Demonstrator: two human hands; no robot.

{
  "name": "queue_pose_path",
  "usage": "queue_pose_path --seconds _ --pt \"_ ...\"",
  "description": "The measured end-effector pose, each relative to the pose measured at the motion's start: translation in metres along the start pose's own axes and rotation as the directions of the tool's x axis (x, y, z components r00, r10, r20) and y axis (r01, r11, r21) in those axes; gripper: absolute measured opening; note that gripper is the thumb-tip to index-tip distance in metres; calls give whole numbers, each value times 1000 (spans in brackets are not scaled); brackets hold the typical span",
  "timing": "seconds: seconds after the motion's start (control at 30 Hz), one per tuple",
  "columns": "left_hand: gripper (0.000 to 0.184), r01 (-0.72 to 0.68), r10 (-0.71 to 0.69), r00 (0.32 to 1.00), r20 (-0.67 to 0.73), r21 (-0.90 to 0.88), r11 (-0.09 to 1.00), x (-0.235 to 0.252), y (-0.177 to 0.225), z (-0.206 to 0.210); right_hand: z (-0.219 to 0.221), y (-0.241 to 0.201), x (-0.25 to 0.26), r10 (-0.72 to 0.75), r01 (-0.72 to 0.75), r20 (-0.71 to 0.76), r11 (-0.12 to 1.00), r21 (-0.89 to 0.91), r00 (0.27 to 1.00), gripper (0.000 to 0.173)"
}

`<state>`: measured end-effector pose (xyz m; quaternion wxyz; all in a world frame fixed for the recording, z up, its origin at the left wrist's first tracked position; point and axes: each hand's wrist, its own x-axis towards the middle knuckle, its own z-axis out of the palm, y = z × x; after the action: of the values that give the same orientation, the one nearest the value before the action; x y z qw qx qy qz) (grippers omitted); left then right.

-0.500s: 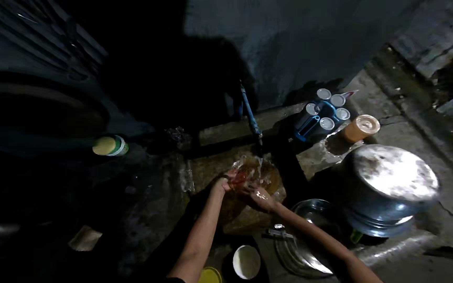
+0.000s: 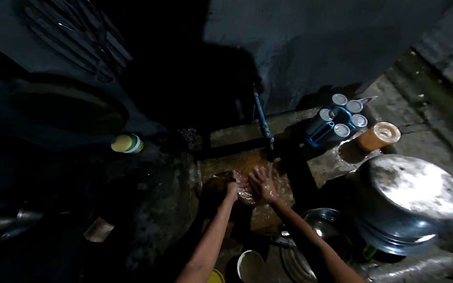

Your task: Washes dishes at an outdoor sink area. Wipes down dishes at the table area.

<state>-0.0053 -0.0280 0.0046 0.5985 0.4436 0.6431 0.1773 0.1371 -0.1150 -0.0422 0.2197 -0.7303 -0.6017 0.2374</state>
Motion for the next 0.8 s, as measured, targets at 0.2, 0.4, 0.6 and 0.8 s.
queue_pose_path --seconds 0.2,0.4,0.6,0.8 --pt "47 -110 110 994 -3 -12 994 -3 7 18 -10 -33 47 208 -200 -92 976 91 974 66" --pt "65 106 -111 994 -8 -243 964 25 -18 -11 -57 -13 -6 -152 155 167 988 -6 974 34" --pt "43 229 -210 911 356 -11 973 25 -43 -18 -100 23 25 366 -275 113 428 861 924 28" --pt "52 298 -238 955 179 -591 750 -21 -40 8 -62 5 27 899 -596 -67 341 727 433 46"
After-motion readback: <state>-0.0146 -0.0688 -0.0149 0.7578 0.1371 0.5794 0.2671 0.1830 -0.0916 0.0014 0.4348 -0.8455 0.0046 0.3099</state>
